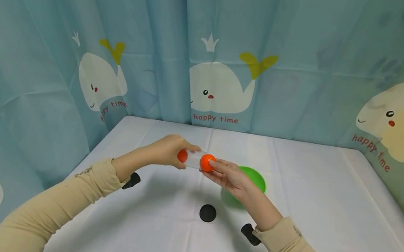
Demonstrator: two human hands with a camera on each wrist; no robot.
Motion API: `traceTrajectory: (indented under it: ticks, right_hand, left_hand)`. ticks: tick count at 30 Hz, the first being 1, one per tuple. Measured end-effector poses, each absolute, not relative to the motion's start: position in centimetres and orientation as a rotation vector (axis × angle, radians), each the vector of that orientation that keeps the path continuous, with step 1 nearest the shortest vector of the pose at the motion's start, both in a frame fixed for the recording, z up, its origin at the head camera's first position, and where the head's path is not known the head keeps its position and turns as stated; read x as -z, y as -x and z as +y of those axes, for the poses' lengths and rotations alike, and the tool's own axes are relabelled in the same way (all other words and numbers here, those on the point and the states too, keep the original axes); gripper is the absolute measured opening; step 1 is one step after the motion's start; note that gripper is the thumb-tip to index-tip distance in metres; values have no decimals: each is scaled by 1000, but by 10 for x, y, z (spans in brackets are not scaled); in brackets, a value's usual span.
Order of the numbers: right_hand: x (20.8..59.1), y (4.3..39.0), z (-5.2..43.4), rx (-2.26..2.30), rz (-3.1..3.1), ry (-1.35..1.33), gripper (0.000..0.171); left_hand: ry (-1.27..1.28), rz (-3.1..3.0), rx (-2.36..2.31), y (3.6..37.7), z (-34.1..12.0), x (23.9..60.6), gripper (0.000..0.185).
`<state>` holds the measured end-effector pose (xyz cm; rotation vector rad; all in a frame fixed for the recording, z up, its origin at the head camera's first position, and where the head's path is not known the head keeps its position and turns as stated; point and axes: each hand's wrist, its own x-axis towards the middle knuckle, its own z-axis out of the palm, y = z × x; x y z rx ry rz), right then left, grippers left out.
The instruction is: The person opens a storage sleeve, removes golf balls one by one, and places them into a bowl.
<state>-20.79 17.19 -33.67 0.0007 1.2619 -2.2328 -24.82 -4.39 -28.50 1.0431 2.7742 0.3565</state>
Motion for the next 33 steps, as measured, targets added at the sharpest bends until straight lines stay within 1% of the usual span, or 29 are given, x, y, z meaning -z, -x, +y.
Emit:
traceTrajectory:
  ticks: [5, 15, 17, 23, 26, 29, 33]
  right_hand:
    - [336, 209, 174, 2216, 1276, 50, 63]
    - [333, 209, 178, 2222, 1319, 77, 61]
    - [333, 210, 179, 2238, 1338, 69, 57]
    - [333, 211, 181, 2298, 1309, 53, 33]
    - [333, 210, 180, 2304, 1286, 37, 25]
    - [334, 210, 180, 2309, 1264, 25, 19]
    - [335, 210, 182, 2314, 1255, 20, 18]
  left_hand:
    - [-1055, 2796, -388, 246, -46, 288, 58]
    - [-1069, 2820, -501, 243, -49, 296, 57]
    - [-1052, 2823, -556, 242, -50, 299, 57]
    - [-1053, 2801, -675, 239, -52, 307, 57]
    - [-1062, 2808, -673, 238, -53, 310, 57]
    - [-1050, 2814, -665, 238, -53, 311, 57]
    - [-1043, 2815, -646, 237, -55, 313, 57]
